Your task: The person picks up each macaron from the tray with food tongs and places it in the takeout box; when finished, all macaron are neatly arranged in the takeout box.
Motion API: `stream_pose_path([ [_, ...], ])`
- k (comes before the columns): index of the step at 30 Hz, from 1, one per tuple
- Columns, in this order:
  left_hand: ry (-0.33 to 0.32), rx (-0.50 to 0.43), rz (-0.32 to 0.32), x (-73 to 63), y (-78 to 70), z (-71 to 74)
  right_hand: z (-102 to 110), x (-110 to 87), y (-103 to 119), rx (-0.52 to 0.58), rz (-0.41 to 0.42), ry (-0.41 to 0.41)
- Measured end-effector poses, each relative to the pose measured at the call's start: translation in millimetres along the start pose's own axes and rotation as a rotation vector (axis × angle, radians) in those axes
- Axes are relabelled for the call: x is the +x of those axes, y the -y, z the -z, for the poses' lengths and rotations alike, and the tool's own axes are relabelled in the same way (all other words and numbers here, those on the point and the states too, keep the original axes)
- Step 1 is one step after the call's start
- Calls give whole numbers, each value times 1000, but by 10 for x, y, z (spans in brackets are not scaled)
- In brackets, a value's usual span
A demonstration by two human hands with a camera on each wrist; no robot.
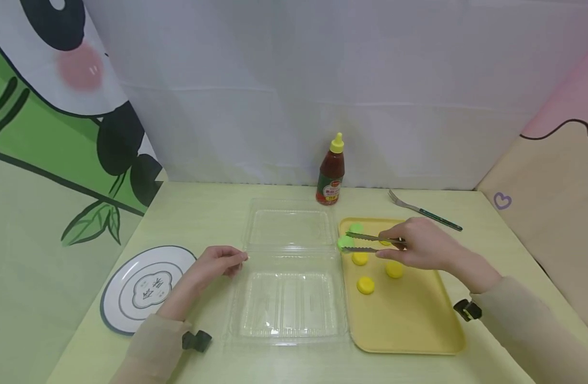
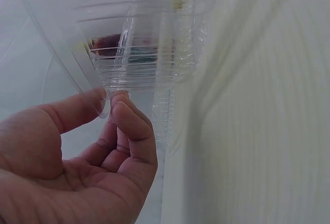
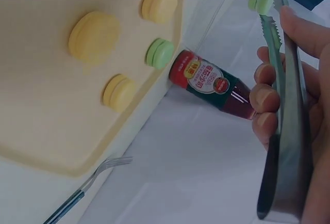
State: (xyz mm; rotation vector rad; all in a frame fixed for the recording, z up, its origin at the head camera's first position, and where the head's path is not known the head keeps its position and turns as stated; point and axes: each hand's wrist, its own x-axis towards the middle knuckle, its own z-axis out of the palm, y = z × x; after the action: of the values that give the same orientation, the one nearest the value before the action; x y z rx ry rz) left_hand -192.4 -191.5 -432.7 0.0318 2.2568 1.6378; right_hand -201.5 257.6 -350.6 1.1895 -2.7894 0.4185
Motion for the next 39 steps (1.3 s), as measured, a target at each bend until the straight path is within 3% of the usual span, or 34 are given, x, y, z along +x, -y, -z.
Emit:
stream_pose_path([
  [26,-4,-18,17,6,14,-14,-432,624,548,89,174,87],
  [39,-17,-9,23,4,4,-13,-626,805,720,88,186,158],
])
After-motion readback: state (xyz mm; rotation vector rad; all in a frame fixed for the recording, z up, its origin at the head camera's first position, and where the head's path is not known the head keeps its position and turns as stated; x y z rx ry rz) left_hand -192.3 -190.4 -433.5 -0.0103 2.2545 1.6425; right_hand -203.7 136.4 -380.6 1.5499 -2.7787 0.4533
